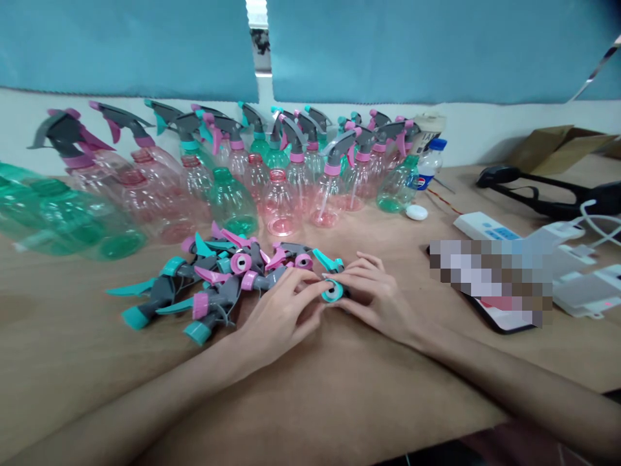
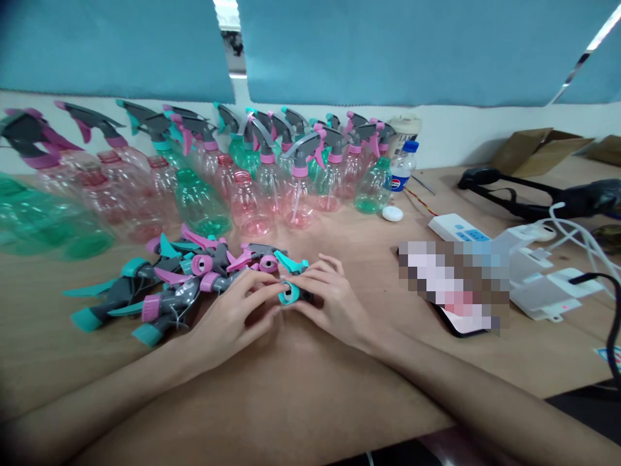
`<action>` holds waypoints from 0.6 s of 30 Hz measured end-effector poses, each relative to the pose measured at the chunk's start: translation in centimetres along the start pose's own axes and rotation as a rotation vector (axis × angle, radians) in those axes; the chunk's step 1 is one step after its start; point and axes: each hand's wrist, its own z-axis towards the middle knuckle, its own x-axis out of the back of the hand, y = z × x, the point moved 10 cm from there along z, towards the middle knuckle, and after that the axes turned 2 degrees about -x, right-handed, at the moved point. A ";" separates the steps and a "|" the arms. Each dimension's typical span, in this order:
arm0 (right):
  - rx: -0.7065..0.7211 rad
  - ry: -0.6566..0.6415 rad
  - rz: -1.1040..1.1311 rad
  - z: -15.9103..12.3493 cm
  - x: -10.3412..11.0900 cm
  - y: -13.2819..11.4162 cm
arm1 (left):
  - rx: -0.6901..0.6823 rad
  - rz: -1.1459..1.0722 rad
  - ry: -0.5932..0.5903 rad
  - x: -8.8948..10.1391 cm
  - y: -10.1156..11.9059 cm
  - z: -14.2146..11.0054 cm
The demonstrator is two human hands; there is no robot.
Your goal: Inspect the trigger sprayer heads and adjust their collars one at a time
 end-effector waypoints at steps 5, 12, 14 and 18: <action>-0.019 0.003 0.032 0.1 -0.2 0.2 | 0.024 -0.026 0.011 0.1 -0.4 -0.2; -0.022 -0.045 0.096 0.2 -0.3 -0.2 | 0.017 -0.033 0.047 0.8 0.0 -0.2; -0.014 -0.050 0.103 0.3 -0.3 -0.2 | 0.014 -0.024 0.060 1.0 0.1 -0.1; -0.005 -0.059 0.104 0.3 -0.5 -0.1 | 0.014 -0.007 0.067 1.1 0.1 -0.1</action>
